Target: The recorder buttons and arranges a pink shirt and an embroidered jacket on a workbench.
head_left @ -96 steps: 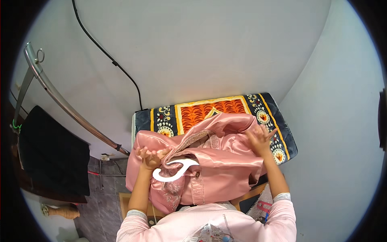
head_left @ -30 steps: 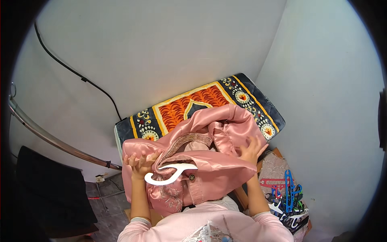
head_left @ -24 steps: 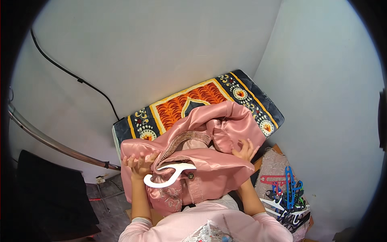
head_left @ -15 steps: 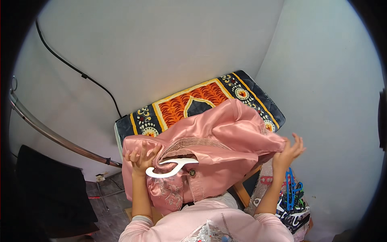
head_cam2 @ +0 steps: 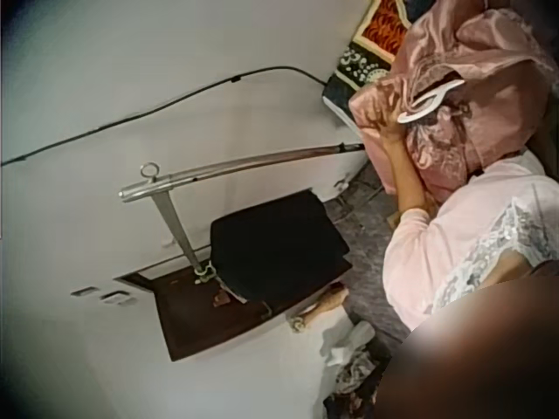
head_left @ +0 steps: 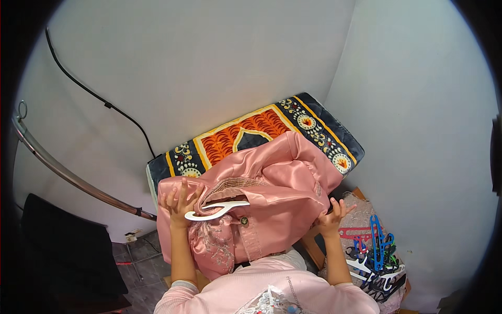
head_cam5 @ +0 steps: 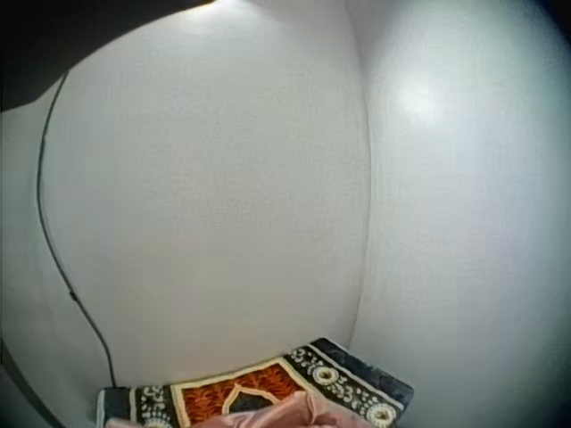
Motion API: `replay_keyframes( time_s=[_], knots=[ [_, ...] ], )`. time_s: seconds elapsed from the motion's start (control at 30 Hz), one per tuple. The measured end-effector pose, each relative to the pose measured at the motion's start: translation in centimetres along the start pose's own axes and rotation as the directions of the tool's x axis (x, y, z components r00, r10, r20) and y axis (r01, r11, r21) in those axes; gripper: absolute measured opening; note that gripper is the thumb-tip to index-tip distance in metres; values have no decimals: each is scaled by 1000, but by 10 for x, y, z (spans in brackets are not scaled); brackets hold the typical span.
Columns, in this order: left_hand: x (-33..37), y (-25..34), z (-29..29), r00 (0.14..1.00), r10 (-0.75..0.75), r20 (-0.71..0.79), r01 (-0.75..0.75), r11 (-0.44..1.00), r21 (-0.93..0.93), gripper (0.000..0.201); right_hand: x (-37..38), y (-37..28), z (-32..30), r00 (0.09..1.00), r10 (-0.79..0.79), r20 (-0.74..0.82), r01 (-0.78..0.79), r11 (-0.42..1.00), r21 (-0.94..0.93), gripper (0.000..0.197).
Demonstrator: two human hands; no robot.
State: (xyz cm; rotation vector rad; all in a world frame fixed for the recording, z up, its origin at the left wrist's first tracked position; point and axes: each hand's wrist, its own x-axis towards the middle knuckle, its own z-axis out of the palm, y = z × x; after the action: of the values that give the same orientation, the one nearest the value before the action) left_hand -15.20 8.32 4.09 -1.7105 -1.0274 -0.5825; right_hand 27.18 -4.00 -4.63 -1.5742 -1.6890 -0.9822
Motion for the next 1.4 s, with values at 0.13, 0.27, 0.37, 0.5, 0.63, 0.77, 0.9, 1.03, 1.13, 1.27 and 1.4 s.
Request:
replay_keyframes(
  time_s=[0.13,0.27,0.37,0.5,0.63,0.77,0.9,1.03,1.13,1.27,1.4],
  knots=[
    [-2,-3,-6,999,-27,22,28,999,-37,25,56,9,-7,999,-32,-32,29,997,-68,9],
    [-1,-1,-4,998,-54,22,55,996,-70,26,113,34,-2,961,252,110,-267,952,152,4],
    [-1,1,0,997,-72,-22,69,991,-112,27,165,40,-4,928,341,152,-367,906,208,2],
    [-3,-1,6,1000,-12,-20,11,999,-49,28,208,35,-5,938,340,64,-344,897,279,13],
    [2,4,-2,997,-67,44,72,989,-132,31,231,22,-18,961,271,52,-275,920,279,22],
    [2,5,-3,996,-67,58,74,988,-137,29,247,4,-52,982,190,-1,-178,924,338,20],
    [-10,3,-9,970,-96,222,157,948,-276,26,226,-38,-121,989,-70,127,-4,862,507,23],
    [4,9,-9,935,-118,334,238,907,-348,26,179,-53,-146,946,-165,280,-43,790,611,25],
    [13,5,-12,894,-133,428,343,819,-461,38,149,-72,-126,885,-225,408,-42,833,552,24],
    [22,-1,-17,898,-116,424,353,765,-538,46,136,-46,-98,971,185,153,-185,983,-14,50],
    [25,-2,-18,884,-74,461,345,769,-538,58,137,-40,-78,947,56,316,-57,998,-5,73]
  ],
)
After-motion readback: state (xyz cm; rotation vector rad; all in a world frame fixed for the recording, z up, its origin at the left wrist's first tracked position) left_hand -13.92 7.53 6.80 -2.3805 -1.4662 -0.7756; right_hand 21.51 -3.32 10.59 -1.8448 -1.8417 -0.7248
